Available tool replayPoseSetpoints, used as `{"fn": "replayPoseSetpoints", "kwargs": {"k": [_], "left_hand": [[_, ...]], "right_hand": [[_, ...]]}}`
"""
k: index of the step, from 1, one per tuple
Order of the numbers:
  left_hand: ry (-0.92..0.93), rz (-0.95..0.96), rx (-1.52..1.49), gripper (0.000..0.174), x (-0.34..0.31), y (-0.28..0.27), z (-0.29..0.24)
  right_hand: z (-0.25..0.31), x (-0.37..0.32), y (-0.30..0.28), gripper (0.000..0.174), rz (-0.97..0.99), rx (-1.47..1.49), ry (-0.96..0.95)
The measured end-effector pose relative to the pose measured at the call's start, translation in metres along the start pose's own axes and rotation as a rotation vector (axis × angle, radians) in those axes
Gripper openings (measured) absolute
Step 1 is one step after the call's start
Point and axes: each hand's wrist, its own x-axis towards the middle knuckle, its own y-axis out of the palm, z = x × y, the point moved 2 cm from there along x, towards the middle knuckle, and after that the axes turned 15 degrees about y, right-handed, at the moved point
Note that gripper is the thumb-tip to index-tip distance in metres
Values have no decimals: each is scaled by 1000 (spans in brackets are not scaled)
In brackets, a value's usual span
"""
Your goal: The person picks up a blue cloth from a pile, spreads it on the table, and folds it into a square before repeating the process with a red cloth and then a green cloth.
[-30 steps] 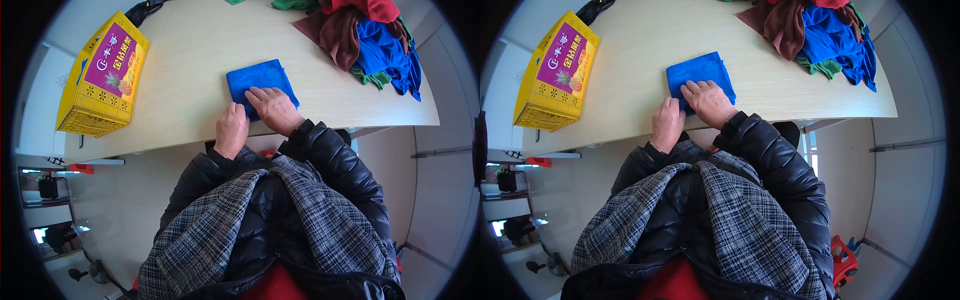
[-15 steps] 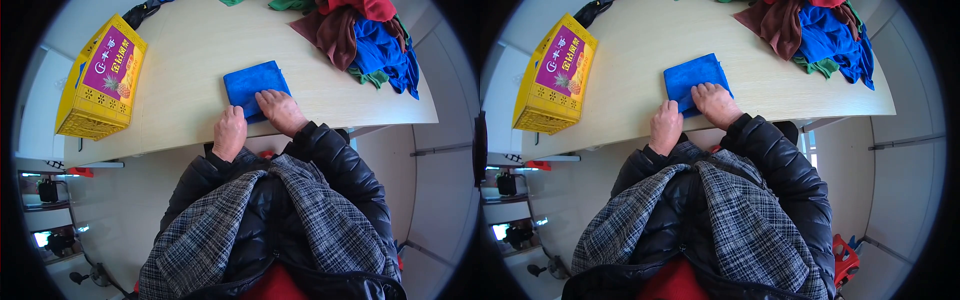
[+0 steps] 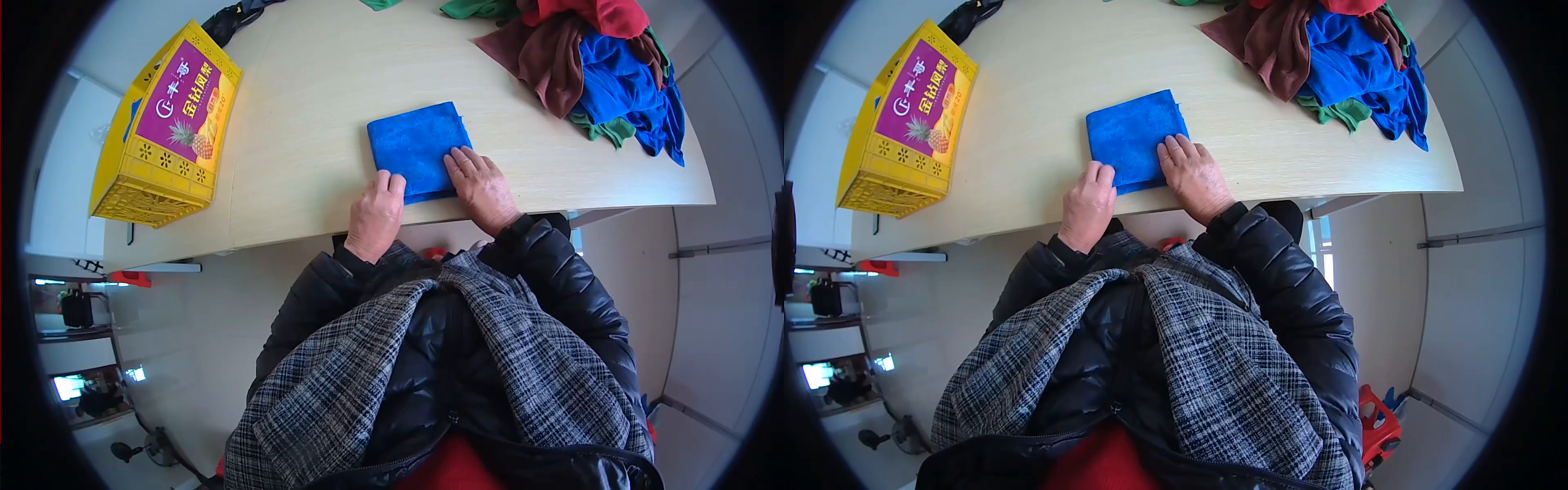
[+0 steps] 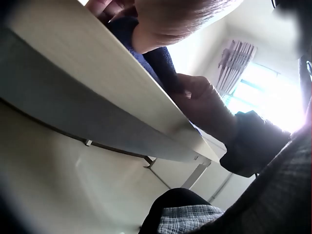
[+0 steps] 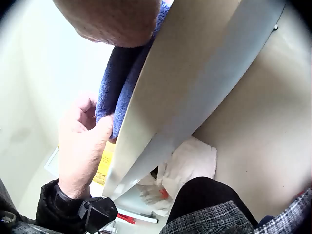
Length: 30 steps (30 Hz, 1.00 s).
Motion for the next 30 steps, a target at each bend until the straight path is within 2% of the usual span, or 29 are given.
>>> {"fn": "replayPoseSetpoints", "kwargs": {"k": [10, 13, 19, 22, 23, 27, 30], "left_hand": [[103, -39, 62, 16, -12, 1, 2], [203, -22, 127, 17, -20, -2, 2], [141, 97, 75, 29, -30, -10, 2], [138, 108, 24, 33, -23, -27, 3], [128, 85, -21, 34, -19, -36, 3], [114, 12, -113, 40, 1, -35, 8], [134, -66, -113, 46, 14, -12, 12]], "right_hand": [[-1, -10, -2, 54, 95, -11, 0], [-3, -16, -4, 54, 62, -13, -19], [-7, -26, -21, 51, 70, -68, -45], [-9, -19, -48, 50, 368, 91, 37], [-10, -16, -54, 50, 369, 89, 42], [6, 19, -48, 52, 348, 323, 127], [26, 34, 2, 55, -3, 228, 241]]}}
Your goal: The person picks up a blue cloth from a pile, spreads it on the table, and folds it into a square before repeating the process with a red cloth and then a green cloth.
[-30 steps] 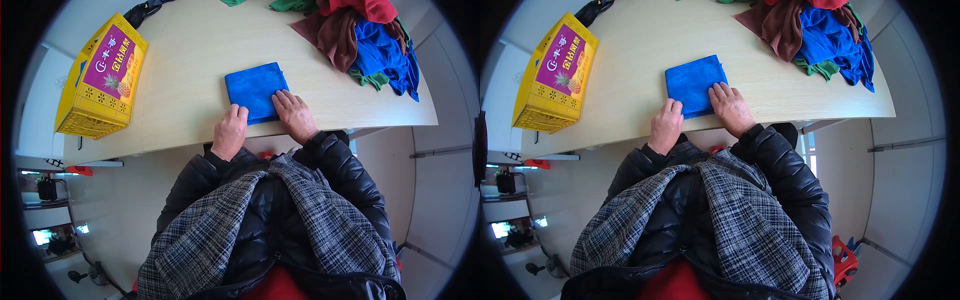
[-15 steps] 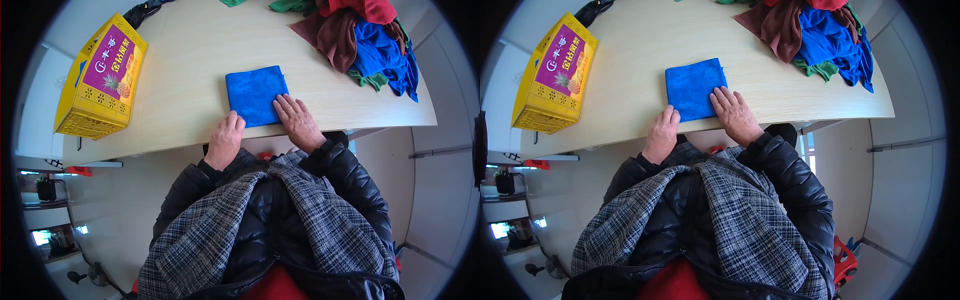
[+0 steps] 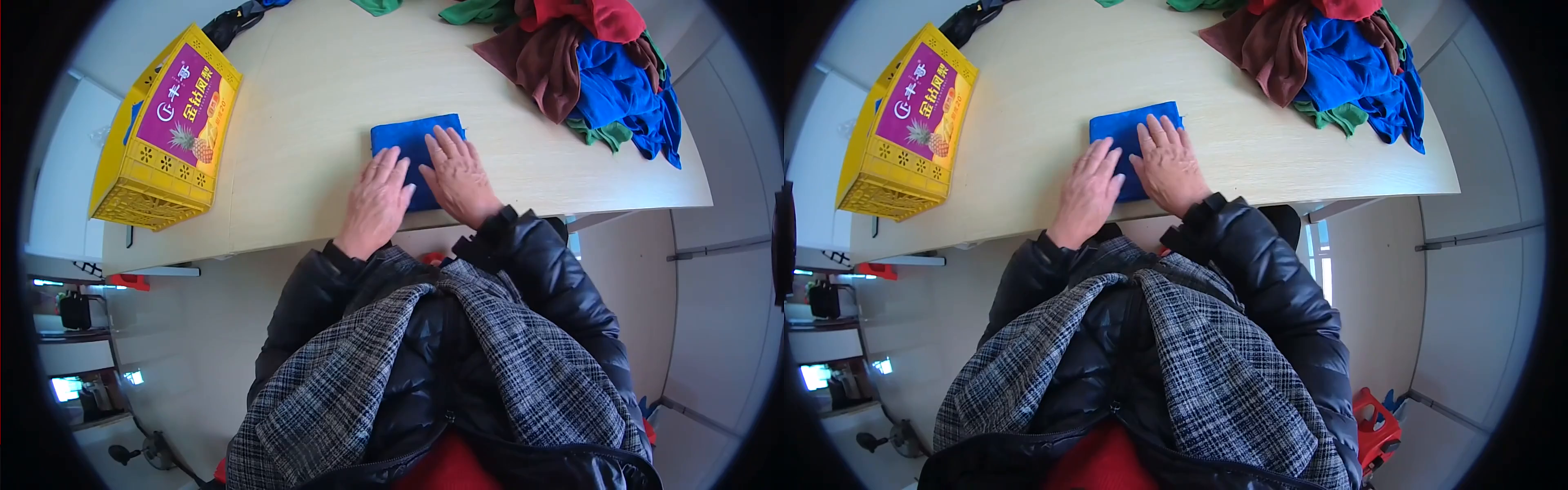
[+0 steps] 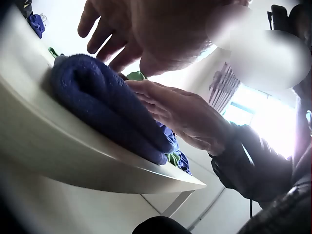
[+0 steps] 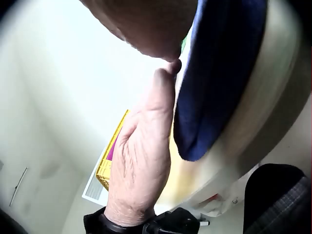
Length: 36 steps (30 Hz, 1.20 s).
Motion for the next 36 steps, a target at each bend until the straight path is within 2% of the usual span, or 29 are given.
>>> {"fn": "replayPoseSetpoints", "kwargs": {"k": [3, 7, 12, 15, 17, 18, 20, 24, 25, 36], "left_hand": [[88, 83, 57, 58, 1, 28, 5], [58, 129, -39, 62, -11, 31, 5], [120, 59, 45, 53, -5, 12, 4], [-89, -22, -908, 43, 24, -70, -3], [139, -221, -1259, 35, 42, -149, -35], [333, -345, -1409, 31, 50, -176, -54], [889, 128, -1861, 22, 90, -231, -74], [849, 69, -1781, 23, 84, -227, -96], [837, 57, -1759, 23, 97, -224, -86], [617, -111, -1502, 25, 68, -222, -94]], "right_hand": [[0, -5, 24, 57, 26, -74, 27], [-8, -7, 28, 60, 86, -97, 58], [-8, -6, 27, 62, 98, -90, 44], [-10, -6, 24, 62, 74, -90, 31], [-8, -8, 25, 63, 78, -83, 3], [-8, -8, 26, 63, 87, -90, 10], [-7, -5, 25, 63, 100, -106, 27], [-4, -6, 24, 62, 132, -120, 60], [-5, -6, 23, 62, 127, -124, 61], [-4, -6, 23, 62, 140, -126, 48]]}}
